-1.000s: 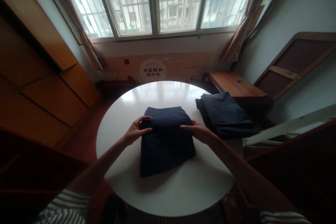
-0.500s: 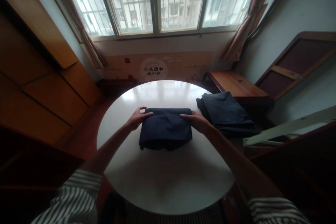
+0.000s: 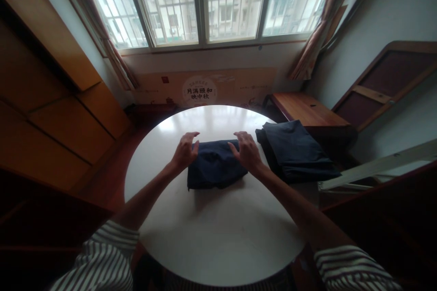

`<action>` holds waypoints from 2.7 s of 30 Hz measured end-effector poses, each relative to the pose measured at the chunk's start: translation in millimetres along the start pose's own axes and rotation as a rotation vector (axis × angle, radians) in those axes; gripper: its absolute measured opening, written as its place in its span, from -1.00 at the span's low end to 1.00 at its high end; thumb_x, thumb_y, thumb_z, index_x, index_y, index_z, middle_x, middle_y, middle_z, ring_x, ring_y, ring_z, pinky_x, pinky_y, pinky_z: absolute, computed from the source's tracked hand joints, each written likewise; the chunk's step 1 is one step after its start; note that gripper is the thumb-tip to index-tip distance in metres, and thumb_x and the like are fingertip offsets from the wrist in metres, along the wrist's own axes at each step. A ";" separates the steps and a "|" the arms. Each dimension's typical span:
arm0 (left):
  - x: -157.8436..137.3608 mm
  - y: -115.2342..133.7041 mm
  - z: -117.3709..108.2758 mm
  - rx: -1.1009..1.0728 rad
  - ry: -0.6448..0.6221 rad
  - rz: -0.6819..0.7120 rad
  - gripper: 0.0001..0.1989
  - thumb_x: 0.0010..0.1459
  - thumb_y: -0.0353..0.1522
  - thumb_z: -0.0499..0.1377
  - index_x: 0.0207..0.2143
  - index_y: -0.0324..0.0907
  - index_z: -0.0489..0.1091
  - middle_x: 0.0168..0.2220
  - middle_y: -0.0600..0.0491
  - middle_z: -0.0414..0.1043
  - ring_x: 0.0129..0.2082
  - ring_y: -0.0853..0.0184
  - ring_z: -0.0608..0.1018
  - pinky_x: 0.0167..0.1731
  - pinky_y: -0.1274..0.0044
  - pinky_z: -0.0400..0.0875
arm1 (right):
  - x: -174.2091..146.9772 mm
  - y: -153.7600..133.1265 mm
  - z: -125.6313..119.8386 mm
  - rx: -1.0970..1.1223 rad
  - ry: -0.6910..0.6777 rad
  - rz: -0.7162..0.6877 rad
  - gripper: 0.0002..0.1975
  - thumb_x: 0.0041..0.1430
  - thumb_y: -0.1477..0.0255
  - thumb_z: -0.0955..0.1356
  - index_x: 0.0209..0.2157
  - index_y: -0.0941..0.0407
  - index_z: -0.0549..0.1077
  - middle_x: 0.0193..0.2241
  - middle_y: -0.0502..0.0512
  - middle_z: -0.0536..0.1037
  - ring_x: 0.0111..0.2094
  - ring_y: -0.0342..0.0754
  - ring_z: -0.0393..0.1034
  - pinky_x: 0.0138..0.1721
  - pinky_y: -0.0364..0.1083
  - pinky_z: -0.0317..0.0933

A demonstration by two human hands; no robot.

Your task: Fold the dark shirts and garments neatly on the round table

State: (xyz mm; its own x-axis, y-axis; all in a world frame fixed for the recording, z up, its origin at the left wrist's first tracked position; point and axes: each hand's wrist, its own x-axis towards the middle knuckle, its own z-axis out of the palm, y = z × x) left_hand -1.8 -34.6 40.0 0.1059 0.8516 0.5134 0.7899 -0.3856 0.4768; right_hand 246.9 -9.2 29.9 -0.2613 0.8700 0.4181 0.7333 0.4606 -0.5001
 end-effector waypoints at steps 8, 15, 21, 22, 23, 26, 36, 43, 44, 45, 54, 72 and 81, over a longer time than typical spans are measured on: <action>-20.3 -4.9 42.8 0.391 -0.441 0.003 -0.43 0.40 -0.19 -0.10 0.34 -0.30 0.09 0.37 -0.23 0.07 0.38 0.04 0.10 0.31 0.03 -0.09 | 0.6 3.3 48.4 -0.335 -0.316 -0.032 -0.40 0.42 0.14 0.10 0.33 0.15 0.19 0.36 0.20 0.16 0.37 0.20 -0.04 0.30 0.26 -0.12; -25.2 -32.0 15.4 0.419 -0.572 -0.278 -0.38 0.43 -0.15 -0.25 0.39 -0.29 -0.03 0.42 -0.19 -0.09 0.42 0.07 0.01 0.28 0.04 0.03 | -1.1 21.3 47.2 -0.346 -0.317 0.139 -0.39 0.44 0.20 0.08 0.37 0.25 0.09 0.39 0.30 0.03 0.39 0.15 -0.08 0.30 0.24 -0.06; 6.9 -29.0 17.2 0.390 -0.464 -0.092 -0.46 0.40 -0.27 -0.13 0.36 -0.28 0.06 0.41 -0.22 -0.06 0.40 0.04 0.04 0.28 0.08 0.03 | -20.8 -10.3 43.6 -0.334 -0.173 -0.242 -0.45 0.42 0.32 0.16 0.28 0.39 0.22 0.34 0.52 0.10 0.38 0.29 -0.08 0.32 0.32 -0.19; 12.8 -29.6 22.0 0.346 -0.483 -0.049 -0.47 0.40 -0.26 -0.11 0.34 -0.25 0.11 0.39 -0.21 0.03 0.38 0.06 0.10 0.28 0.13 0.04 | -26.5 -17.2 43.8 -0.278 -0.229 -0.399 -0.48 0.39 0.37 0.18 0.28 0.36 0.25 0.33 0.49 0.13 0.37 0.26 -0.05 0.32 0.28 -0.13; 18.2 -30.9 27.5 0.307 -0.515 -0.026 -0.50 0.40 -0.24 -0.08 0.30 -0.24 0.20 0.35 -0.21 0.13 0.36 0.07 0.17 0.27 0.17 0.07 | -32.1 -24.0 44.5 -0.210 -0.309 -0.559 -0.50 0.36 0.44 0.21 0.27 0.30 0.27 0.33 0.43 0.16 0.37 0.21 -0.01 0.31 0.23 -0.07; 29.8 -36.5 42.2 0.252 -0.562 -0.027 -0.53 0.37 -0.17 -0.02 0.14 -0.25 0.39 0.19 -0.22 0.36 0.21 0.08 0.38 0.21 0.31 0.18 | -46.6 -40.8 48.6 -0.014 -0.508 -0.910 -0.46 0.21 0.59 0.25 0.24 0.17 0.33 0.29 0.25 0.28 0.34 0.09 0.07 0.31 0.14 0.02; 30.4 -60.7 11.9 -0.028 -0.602 -0.293 -0.44 -0.15 0.10 0.37 -0.32 -0.19 0.54 -0.35 -0.03 0.56 -0.33 0.17 0.56 -0.37 0.52 0.35 | -40.2 -38.1 36.1 0.517 -0.368 -0.904 -0.65 0.15 0.64 0.26 -0.07 0.17 0.52 -0.11 0.24 0.61 -0.01 0.01 0.48 0.01 -0.02 0.41; 21.1 -52.7 6.6 -0.631 -0.457 -0.391 -0.26 -0.33 -0.17 0.54 -0.05 -0.20 0.46 -0.32 0.02 0.56 -0.36 0.27 0.57 -0.37 0.53 0.44 | -1.2 25.9 9.9 0.286 -0.072 -0.339 -0.39 0.13 0.27 0.46 0.20 0.07 0.34 0.18 0.28 0.37 0.24 0.21 0.21 0.26 0.23 0.12; 21.3 -48.9 8.9 -0.726 -0.366 -0.424 -0.18 -0.30 -0.18 0.54 0.04 -0.19 0.41 -0.32 0.02 0.56 -0.36 0.28 0.57 -0.36 0.52 0.46 | 2.6 37.3 9.8 0.278 -0.067 -0.221 -0.23 0.05 0.19 0.50 0.26 0.09 0.26 0.23 0.31 0.31 0.26 0.25 0.17 0.27 0.25 0.09; 21.6 -45.5 10.9 -0.809 -0.278 -0.473 -0.13 -0.27 -0.17 0.54 0.11 -0.19 0.35 -0.32 0.01 0.57 -0.37 0.29 0.58 -0.36 0.52 0.47 | 5.5 47.7 10.8 0.287 -0.072 -0.090 -0.10 -0.02 0.14 0.52 0.29 0.10 0.20 0.24 0.34 0.28 0.26 0.28 0.17 0.26 0.26 0.10; 18.5 -47.1 3.4 -0.882 -0.721 -0.528 -0.39 -0.29 -0.28 0.54 -0.11 -0.22 0.55 -0.23 -0.08 0.61 -0.19 0.13 0.62 -0.23 0.45 0.52 | 12.8 74.5 13.7 0.468 -0.184 0.430 -0.11 -0.23 0.12 0.58 0.14 0.18 0.37 -0.05 0.25 0.52 -0.06 0.13 0.46 0.01 0.04 0.35; 20.1 -28.1 4.1 -1.212 -0.349 -0.718 -0.65 0.12 -0.18 0.33 -0.19 -0.29 0.46 -0.46 0.04 0.51 -0.53 0.39 0.52 -0.50 0.61 0.43 | 6.2 39.2 -4.7 1.323 -0.371 0.540 -0.58 -0.19 0.38 0.60 -0.23 0.18 0.57 -0.34 0.09 0.65 -0.34 -0.02 0.57 -0.24 -0.11 0.46; 18.8 -50.1 -7.8 -1.107 -0.561 -0.697 -0.55 0.03 -0.27 0.42 -0.06 -0.23 0.41 -0.27 0.00 0.55 -0.40 0.39 0.57 -0.40 0.63 0.47 | 0.0 30.9 -6.9 1.413 -0.580 0.576 -0.49 -0.17 0.56 0.57 -0.11 0.09 0.51 -0.26 0.00 0.63 -0.35 -0.12 0.56 -0.31 -0.22 0.45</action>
State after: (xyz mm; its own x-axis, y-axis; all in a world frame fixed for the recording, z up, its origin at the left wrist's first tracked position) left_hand -44.2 -2.1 31.3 0.3256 0.9043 -0.2762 -0.0654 0.3129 0.9475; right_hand 273.9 3.8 19.7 -0.5989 0.7698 -0.2208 -0.2287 -0.4286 -0.8741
